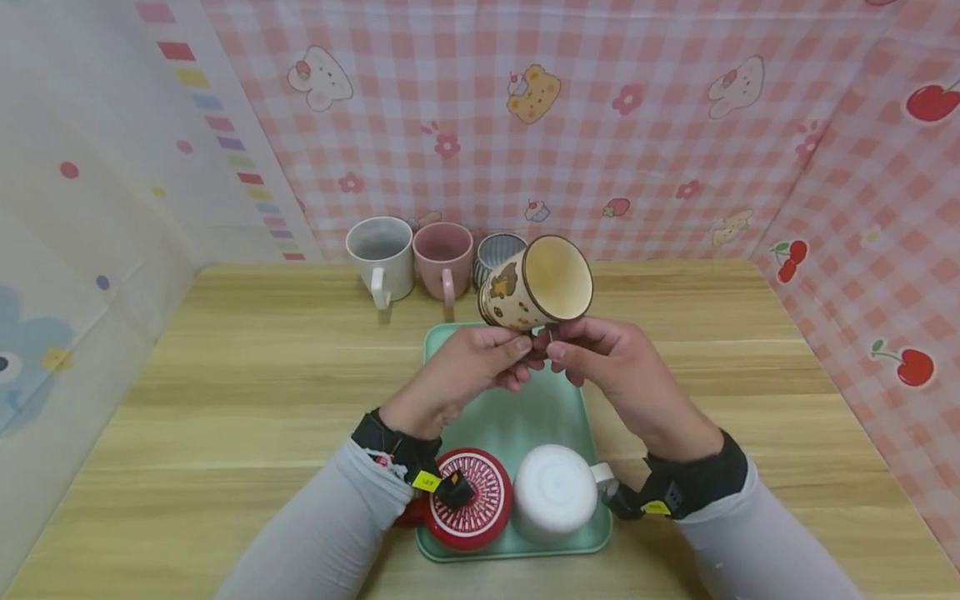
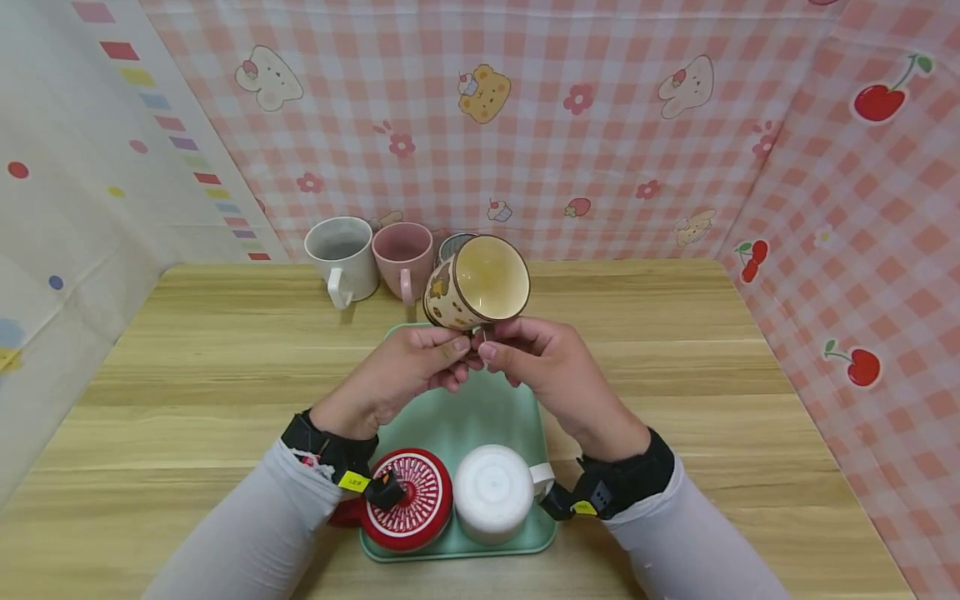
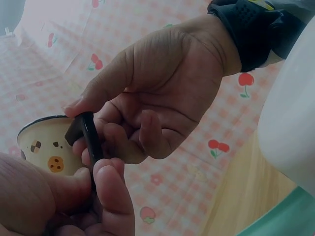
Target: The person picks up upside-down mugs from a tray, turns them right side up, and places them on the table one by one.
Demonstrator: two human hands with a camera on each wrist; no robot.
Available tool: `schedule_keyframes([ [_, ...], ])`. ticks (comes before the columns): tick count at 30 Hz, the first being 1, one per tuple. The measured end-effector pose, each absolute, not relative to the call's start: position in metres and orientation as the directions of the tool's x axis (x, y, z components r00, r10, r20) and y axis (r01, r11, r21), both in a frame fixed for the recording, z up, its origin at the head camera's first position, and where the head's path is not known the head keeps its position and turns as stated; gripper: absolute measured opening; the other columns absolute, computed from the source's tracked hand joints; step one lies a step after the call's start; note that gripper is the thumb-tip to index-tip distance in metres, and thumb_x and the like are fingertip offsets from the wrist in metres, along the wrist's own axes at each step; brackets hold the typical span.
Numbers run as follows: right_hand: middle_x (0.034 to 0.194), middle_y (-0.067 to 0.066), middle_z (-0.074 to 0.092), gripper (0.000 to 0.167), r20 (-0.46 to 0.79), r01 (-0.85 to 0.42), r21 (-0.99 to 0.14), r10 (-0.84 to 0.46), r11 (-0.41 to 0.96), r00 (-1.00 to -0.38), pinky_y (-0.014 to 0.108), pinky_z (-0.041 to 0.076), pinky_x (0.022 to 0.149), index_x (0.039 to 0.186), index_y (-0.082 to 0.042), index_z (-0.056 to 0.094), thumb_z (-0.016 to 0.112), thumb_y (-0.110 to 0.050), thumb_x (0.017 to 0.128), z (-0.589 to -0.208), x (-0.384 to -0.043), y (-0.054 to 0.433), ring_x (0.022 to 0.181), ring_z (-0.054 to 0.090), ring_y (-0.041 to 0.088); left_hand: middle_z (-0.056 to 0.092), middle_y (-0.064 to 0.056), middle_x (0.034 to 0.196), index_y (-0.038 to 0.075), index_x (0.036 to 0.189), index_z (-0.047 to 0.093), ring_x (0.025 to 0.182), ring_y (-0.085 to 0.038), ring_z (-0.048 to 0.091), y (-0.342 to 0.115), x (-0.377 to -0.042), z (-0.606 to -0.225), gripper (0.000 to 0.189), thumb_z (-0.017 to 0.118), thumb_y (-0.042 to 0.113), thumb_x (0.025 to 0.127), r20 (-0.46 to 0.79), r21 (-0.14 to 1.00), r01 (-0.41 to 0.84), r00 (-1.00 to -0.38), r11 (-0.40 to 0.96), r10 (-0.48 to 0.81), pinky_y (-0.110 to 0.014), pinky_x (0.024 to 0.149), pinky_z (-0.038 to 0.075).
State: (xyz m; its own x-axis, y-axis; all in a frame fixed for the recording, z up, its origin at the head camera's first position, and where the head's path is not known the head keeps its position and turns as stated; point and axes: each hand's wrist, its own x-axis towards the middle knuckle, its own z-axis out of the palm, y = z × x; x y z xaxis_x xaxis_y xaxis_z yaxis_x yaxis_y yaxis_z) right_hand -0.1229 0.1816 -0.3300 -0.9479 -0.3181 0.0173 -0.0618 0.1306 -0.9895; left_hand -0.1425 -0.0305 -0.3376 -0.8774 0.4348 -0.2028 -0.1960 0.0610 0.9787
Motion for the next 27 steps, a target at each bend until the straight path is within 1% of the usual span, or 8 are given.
schedule_keyframes([
  [4,0.098,-0.001,0.073,0.019,0.008,-0.035,-0.997,-0.353,0.072,-0.936,0.025,0.052,0.071,0.116,0.001,0.069,0.064,-0.012,0.102,-0.331,-0.124,0.181,0.085,0.062,0.014,0.072,0.002,0.086,-0.007,0.116,0.071,0.073,-0.008,0.064,-0.031,-0.143,-0.339,0.028,0.057,0.015,0.108,-0.223,0.975,-0.210,-0.871,0.077,0.438,-0.022,0.072,0.057],
  [9,0.094,-0.004,0.072,0.011,-0.027,0.042,-0.999,-0.408,-0.028,-0.913,0.024,0.050,0.069,0.109,-0.008,0.070,0.061,-0.009,0.103,-0.333,-0.124,0.178,0.080,0.060,0.011,0.073,0.000,0.089,-0.007,0.118,0.071,0.073,-0.007,0.064,-0.032,-0.143,-0.340,0.028,0.056,0.015,0.108,-0.231,0.973,-0.211,-0.858,0.097,0.458,-0.022,0.072,0.057],
  [12,0.094,-0.004,0.072,0.012,-0.041,0.088,-0.992,-0.438,-0.088,-0.898,0.023,0.048,0.068,0.106,-0.011,0.070,0.059,-0.008,0.104,-0.334,-0.125,0.178,0.079,0.059,0.010,0.074,-0.001,0.091,-0.006,0.119,0.071,0.073,-0.008,0.065,-0.033,-0.143,-0.340,0.028,0.056,0.015,0.108,-0.223,0.975,-0.196,-0.855,0.107,0.468,-0.023,0.073,0.058],
  [16,0.098,-0.005,0.072,0.014,-0.031,0.113,-0.982,-0.467,-0.151,-0.884,0.022,0.047,0.069,0.108,-0.012,0.070,0.057,-0.008,0.105,-0.336,-0.124,0.178,0.079,0.057,0.008,0.075,-0.003,0.094,-0.003,0.118,0.072,0.076,-0.009,0.065,-0.034,-0.144,-0.339,0.028,0.056,0.017,0.108,-0.215,0.976,-0.174,-0.855,0.129,0.472,-0.024,0.074,0.058],
  [21,0.098,-0.006,0.073,0.015,-0.019,0.125,-0.972,-0.463,-0.199,-0.886,0.022,0.046,0.071,0.110,-0.011,0.069,0.056,-0.007,0.105,-0.336,-0.123,0.179,0.081,0.057,0.007,0.075,-0.009,0.102,0.001,0.119,0.072,0.079,-0.011,0.065,-0.034,-0.144,-0.335,0.027,0.055,0.019,0.109,-0.201,0.976,-0.131,-0.854,0.177,0.480,-0.025,0.076,0.058],
  [25,0.100,-0.006,0.073,0.013,-0.030,0.120,-0.975,-0.424,-0.188,-0.905,0.022,0.049,0.075,0.110,-0.012,0.069,0.058,-0.008,0.105,-0.333,-0.121,0.179,0.085,0.058,0.007,0.074,-0.013,0.108,0.003,0.123,0.071,0.082,-0.013,0.066,-0.035,-0.142,-0.330,0.026,0.055,0.018,0.108,-0.181,0.973,-0.087,-0.864,0.216,0.469,-0.026,0.078,0.059],
  [27,0.102,-0.006,0.072,0.012,-0.023,0.104,-0.978,-0.400,-0.182,-0.916,0.022,0.050,0.076,0.109,-0.012,0.068,0.057,-0.008,0.105,-0.332,-0.122,0.181,0.086,0.059,0.007,0.073,-0.013,0.110,0.005,0.126,0.070,0.086,-0.017,0.068,-0.036,-0.140,-0.328,0.026,0.056,0.017,0.108,-0.162,0.968,-0.051,-0.875,0.247,0.456,-0.029,0.080,0.059],
])
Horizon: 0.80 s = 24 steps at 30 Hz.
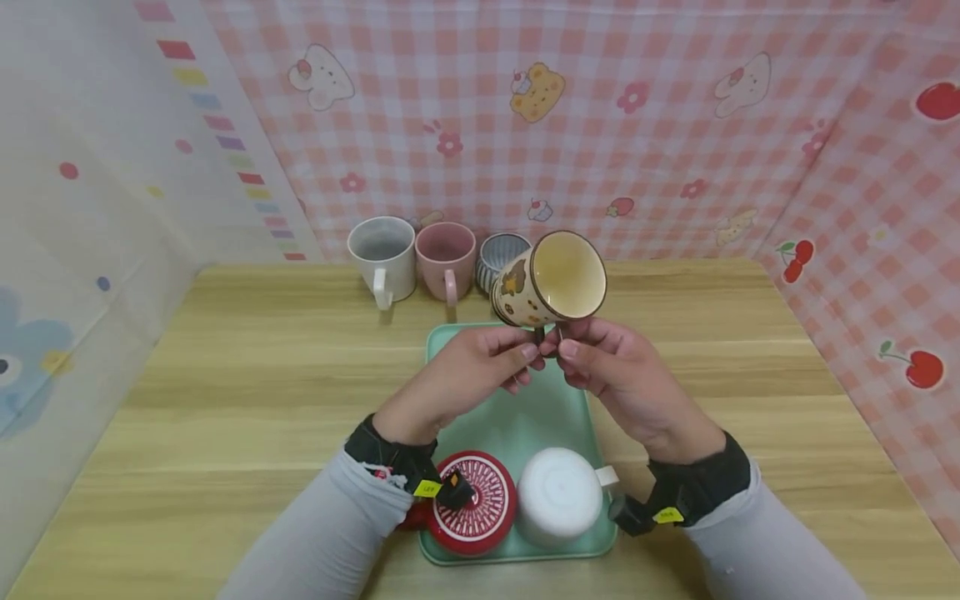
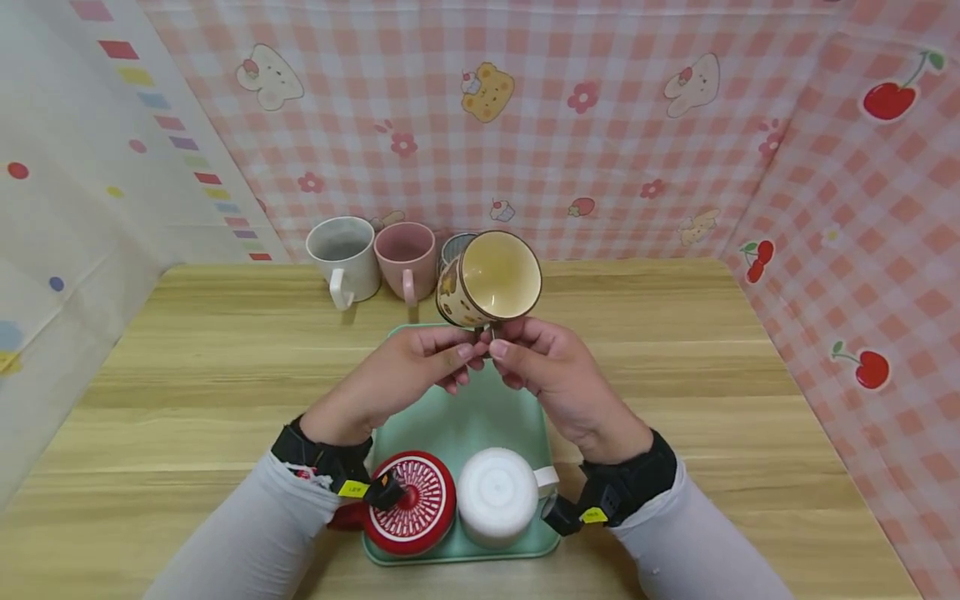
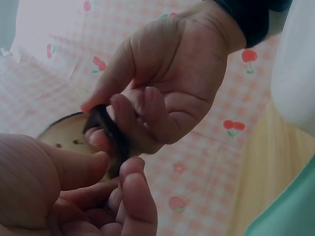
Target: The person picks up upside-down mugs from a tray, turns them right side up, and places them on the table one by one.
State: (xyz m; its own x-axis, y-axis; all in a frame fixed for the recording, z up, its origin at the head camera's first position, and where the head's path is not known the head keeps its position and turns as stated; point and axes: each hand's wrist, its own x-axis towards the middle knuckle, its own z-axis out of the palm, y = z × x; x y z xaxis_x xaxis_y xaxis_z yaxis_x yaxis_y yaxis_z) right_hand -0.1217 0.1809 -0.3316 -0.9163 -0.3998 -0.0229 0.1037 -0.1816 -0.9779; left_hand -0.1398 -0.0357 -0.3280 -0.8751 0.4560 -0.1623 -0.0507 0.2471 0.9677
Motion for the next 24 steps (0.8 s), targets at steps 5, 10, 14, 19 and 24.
schedule_keyframes([
  [5,0.102,-0.004,0.071,0.011,0.026,0.039,-0.983,-0.352,-0.178,-0.936,0.021,0.052,0.076,0.106,-0.011,0.067,0.056,-0.008,0.106,-0.328,-0.130,0.191,0.085,0.059,0.007,0.074,-0.004,0.114,0.015,0.135,0.067,0.101,-0.020,0.070,-0.047,-0.134,-0.319,0.031,0.056,0.025,0.108,-0.098,0.892,0.092,-0.917,0.443,0.387,-0.038,0.088,0.058],
  [10,0.100,-0.002,0.072,0.011,0.047,0.022,-0.974,-0.295,-0.226,-0.954,0.019,0.051,0.072,0.103,-0.009,0.068,0.057,-0.006,0.106,-0.329,-0.147,0.201,0.084,0.059,0.007,0.071,-0.002,0.122,0.016,0.142,0.062,0.109,-0.019,0.066,-0.066,-0.136,-0.319,0.039,0.055,0.035,0.108,-0.029,0.709,0.196,-0.952,0.677,0.306,-0.042,0.095,0.054],
  [14,0.099,-0.002,0.073,0.009,0.009,0.051,-0.974,-0.262,-0.222,-0.965,0.019,0.051,0.071,0.101,-0.008,0.068,0.060,-0.008,0.105,-0.337,-0.166,0.205,0.085,0.061,0.008,0.069,-0.007,0.118,0.011,0.142,0.061,0.104,-0.023,0.063,-0.083,-0.137,-0.329,0.042,0.058,0.033,0.107,0.004,0.644,0.203,-0.965,0.738,0.262,-0.042,0.091,0.055],
  [19,0.096,-0.003,0.075,0.008,-0.093,0.137,-0.976,-0.241,-0.172,-0.966,0.019,0.051,0.070,0.102,-0.009,0.069,0.063,-0.014,0.104,-0.351,-0.191,0.209,0.083,0.061,0.007,0.067,-0.009,0.118,0.006,0.139,0.063,0.102,-0.024,0.064,-0.098,-0.134,-0.342,0.041,0.061,0.031,0.106,0.012,0.623,0.186,-0.973,0.760,0.229,-0.043,0.090,0.056],
  [24,0.093,-0.005,0.074,0.011,-0.141,0.182,-0.970,-0.237,-0.161,-0.961,0.017,0.050,0.067,0.099,-0.010,0.069,0.061,-0.014,0.105,-0.364,-0.216,0.213,0.079,0.059,0.006,0.067,-0.009,0.118,0.007,0.138,0.063,0.101,-0.024,0.065,-0.105,-0.135,-0.350,0.041,0.060,0.032,0.106,-0.006,0.599,0.155,-0.980,0.785,0.198,-0.042,0.089,0.057],
])
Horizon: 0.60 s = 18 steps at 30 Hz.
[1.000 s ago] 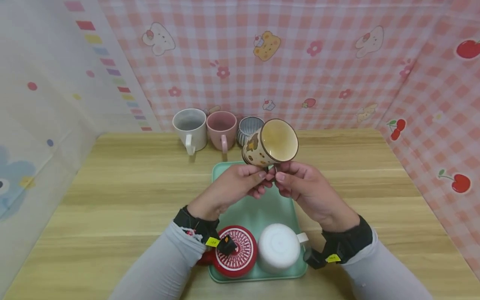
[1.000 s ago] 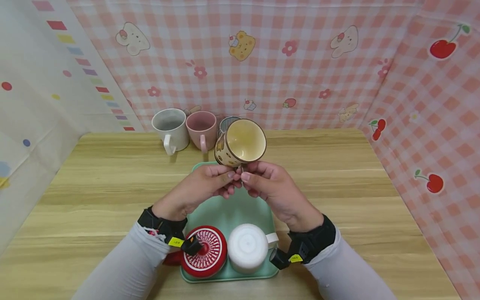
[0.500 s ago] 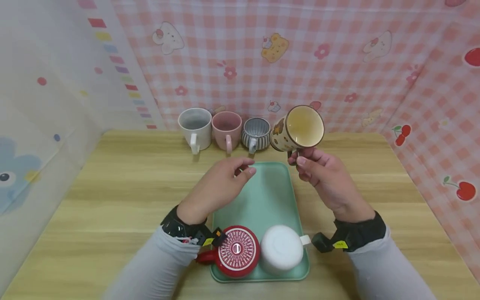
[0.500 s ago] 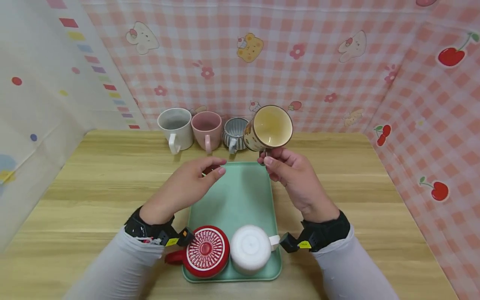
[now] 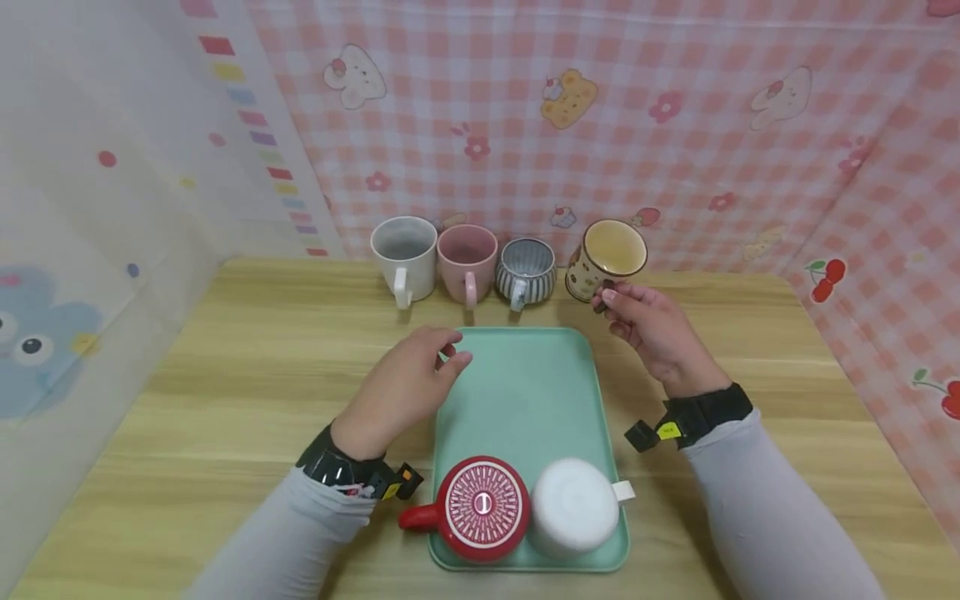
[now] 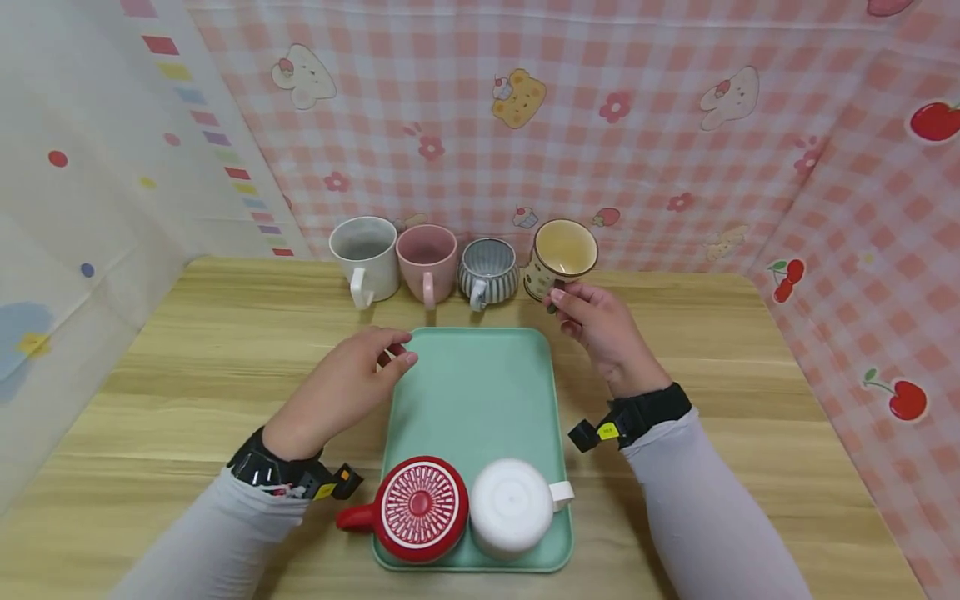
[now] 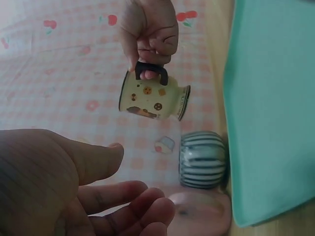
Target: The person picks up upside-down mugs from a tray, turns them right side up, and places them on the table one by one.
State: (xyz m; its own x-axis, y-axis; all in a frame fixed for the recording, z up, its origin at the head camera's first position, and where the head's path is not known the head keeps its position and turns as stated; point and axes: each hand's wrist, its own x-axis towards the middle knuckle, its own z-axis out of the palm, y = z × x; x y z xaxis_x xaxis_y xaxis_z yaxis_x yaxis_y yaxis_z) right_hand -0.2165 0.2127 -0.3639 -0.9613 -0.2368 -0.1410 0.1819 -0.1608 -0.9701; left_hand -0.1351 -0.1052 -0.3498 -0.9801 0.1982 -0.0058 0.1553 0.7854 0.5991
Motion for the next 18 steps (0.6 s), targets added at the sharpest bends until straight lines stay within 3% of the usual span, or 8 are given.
schedule_keyframes([
  [7,0.091,-0.004,0.075,0.016,-0.175,0.217,-0.956,-0.211,-0.196,-0.962,0.017,0.048,0.064,0.094,-0.010,0.072,0.061,-0.013,0.105,-0.385,-0.238,0.218,0.074,0.058,0.005,0.067,-0.012,0.126,0.007,0.142,0.060,0.110,-0.027,0.068,-0.106,-0.138,-0.355,0.045,0.060,0.034,0.106,-0.034,0.524,0.129,-0.985,0.842,0.172,-0.046,0.094,0.059],
  [18,0.091,-0.008,0.074,0.015,-0.184,0.199,-0.978,-0.183,-0.066,-0.966,0.017,0.047,0.065,0.098,-0.009,0.071,0.061,-0.018,0.106,-0.412,-0.255,0.210,0.075,0.056,0.004,0.067,-0.012,0.126,0.006,0.141,0.061,0.112,-0.028,0.068,-0.108,-0.141,-0.364,0.046,0.059,0.036,0.106,-0.054,0.504,0.116,-0.985,0.856,0.165,-0.047,0.097,0.058],
])
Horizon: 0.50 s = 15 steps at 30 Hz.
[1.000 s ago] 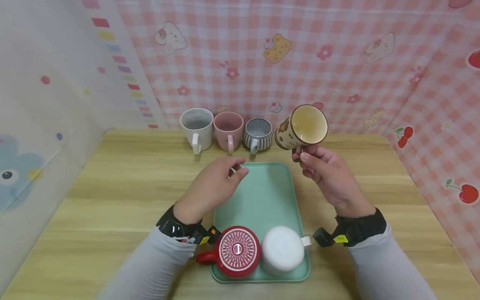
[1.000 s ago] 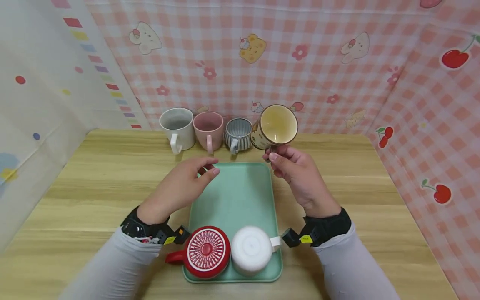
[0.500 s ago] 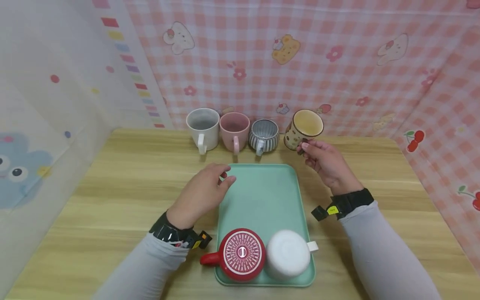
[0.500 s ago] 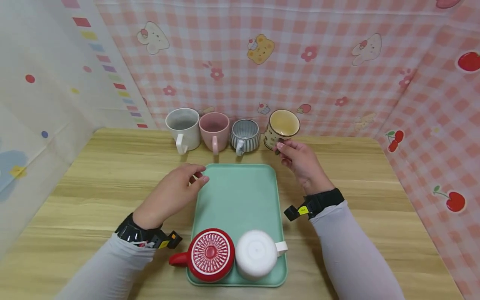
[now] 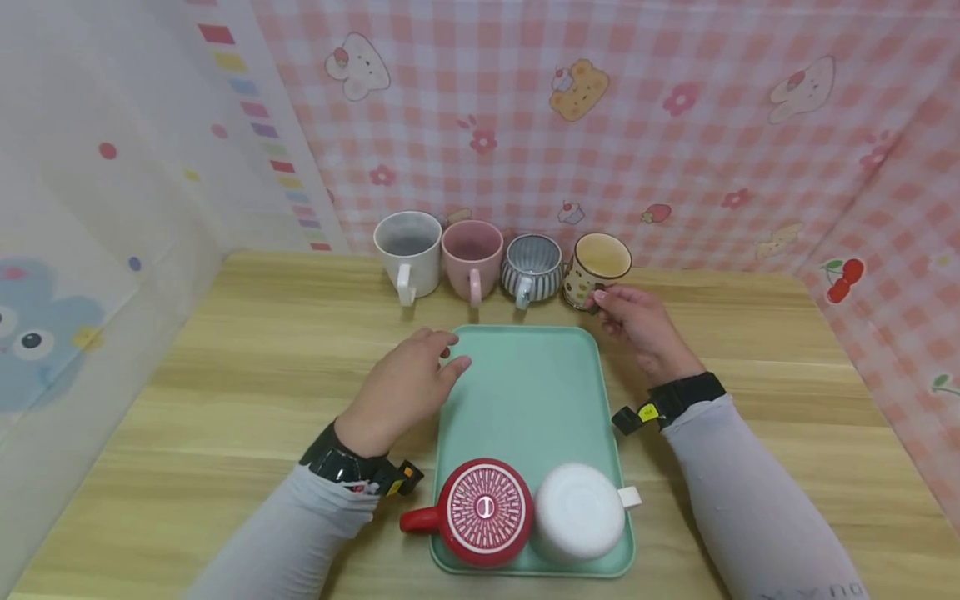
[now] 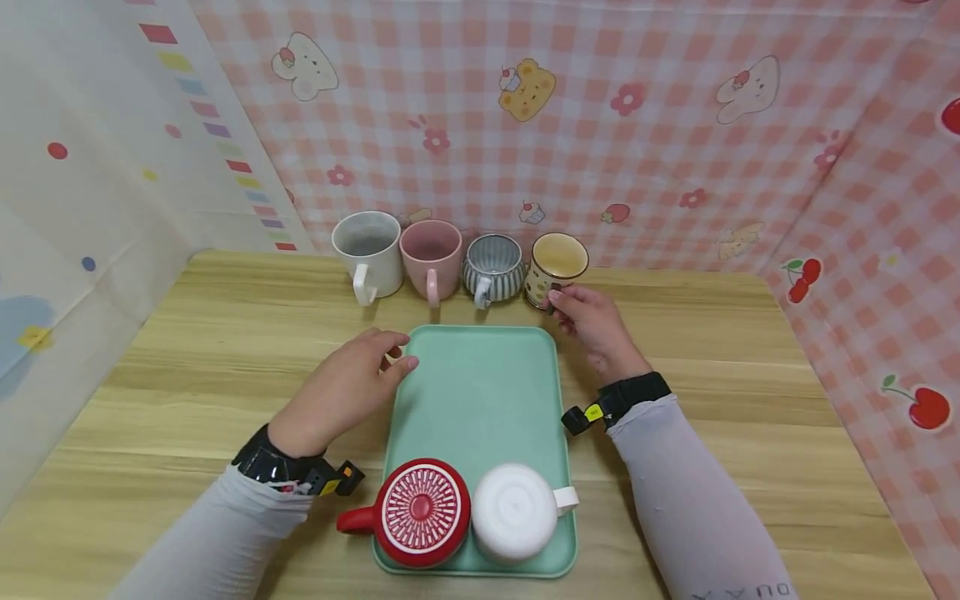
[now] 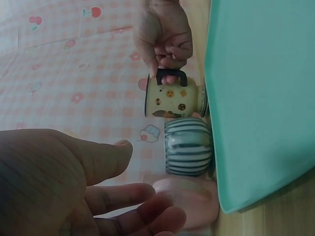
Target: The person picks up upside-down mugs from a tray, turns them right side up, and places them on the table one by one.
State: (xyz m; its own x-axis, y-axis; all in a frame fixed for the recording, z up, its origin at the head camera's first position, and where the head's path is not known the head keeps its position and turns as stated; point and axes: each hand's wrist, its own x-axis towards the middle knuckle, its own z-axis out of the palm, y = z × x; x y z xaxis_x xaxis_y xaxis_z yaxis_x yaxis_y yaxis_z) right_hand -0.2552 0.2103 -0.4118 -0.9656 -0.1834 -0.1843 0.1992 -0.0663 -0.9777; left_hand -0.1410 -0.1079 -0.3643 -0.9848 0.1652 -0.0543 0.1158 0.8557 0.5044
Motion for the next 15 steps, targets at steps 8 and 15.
schedule_keyframes([
  [8,0.094,-0.006,0.071,0.023,-0.180,0.186,-0.982,-0.141,-0.027,-0.973,0.019,0.047,0.067,0.107,-0.004,0.067,0.061,-0.026,0.106,-0.4136,-0.2599,0.2077,0.078,0.054,0.007,0.067,-0.014,0.128,0.005,0.143,0.059,0.114,-0.028,0.068,-0.1083,-0.1417,-0.3650,0.047,0.059,0.035,0.107,-0.070,0.500,0.111,-0.983,0.859,0.168,-0.048,0.100,0.057],
  [15,0.099,-0.004,0.067,0.040,-0.169,0.165,-0.985,-0.099,0.043,-0.981,0.021,0.047,0.069,0.121,0.002,0.062,0.058,-0.035,0.107,-0.4187,-0.2629,0.2050,0.081,0.053,0.009,0.067,-0.013,0.127,0.005,0.142,0.059,0.114,-0.028,0.067,-0.1081,-0.1423,-0.3651,0.047,0.059,0.035,0.107,-0.082,0.507,0.102,-0.983,0.856,0.165,-0.047,0.098,0.058],
])
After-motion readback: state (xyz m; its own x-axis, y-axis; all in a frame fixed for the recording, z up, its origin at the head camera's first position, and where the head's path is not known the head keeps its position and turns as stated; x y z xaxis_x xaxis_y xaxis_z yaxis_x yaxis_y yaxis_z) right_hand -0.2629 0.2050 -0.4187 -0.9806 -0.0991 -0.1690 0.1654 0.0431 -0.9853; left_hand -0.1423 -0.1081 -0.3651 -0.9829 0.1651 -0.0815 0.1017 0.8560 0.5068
